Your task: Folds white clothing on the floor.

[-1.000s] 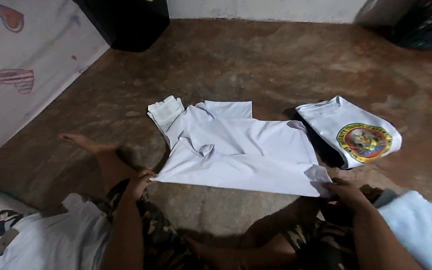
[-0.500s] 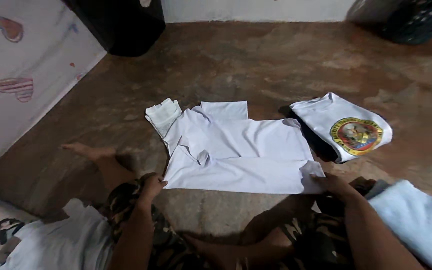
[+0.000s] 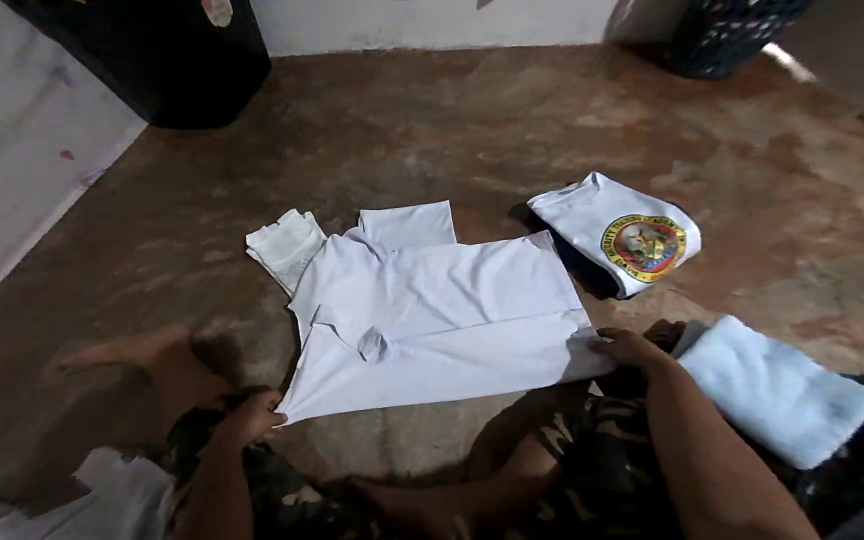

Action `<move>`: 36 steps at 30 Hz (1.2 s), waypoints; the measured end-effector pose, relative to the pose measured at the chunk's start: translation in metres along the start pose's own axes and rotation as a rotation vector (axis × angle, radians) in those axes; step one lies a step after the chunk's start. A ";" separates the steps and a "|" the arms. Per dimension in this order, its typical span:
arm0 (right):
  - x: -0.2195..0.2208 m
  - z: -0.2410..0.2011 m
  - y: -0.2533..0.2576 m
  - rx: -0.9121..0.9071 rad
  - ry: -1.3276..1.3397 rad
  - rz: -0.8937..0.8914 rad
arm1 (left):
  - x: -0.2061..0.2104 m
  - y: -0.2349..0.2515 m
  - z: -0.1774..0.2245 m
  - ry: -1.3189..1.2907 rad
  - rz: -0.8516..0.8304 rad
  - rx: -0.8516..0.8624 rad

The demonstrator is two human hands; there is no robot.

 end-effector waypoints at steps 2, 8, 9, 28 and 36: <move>0.001 0.000 -0.002 0.019 -0.090 -0.022 | 0.002 0.002 -0.001 0.054 -0.043 -0.025; -0.008 -0.017 -0.001 0.069 -0.093 0.138 | 0.005 0.020 -0.013 0.127 0.014 -0.011; -0.012 -0.025 0.001 0.069 -0.049 0.207 | 0.006 0.023 -0.013 0.138 0.018 0.001; -0.005 -0.071 0.033 0.052 -0.007 0.441 | 0.012 0.038 -0.009 0.334 0.001 -0.109; -0.009 -0.067 0.025 0.002 0.026 0.513 | 0.008 0.024 0.003 0.220 0.104 -0.133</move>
Point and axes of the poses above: each hand's wrist, its own y-axis towards the middle knuckle, its own x-axis out of the palm, z = x × y, the point moved 6 cm from there along y, towards the middle knuckle, and after that the axes turned 13 degrees about x, right-handed, at the moved point
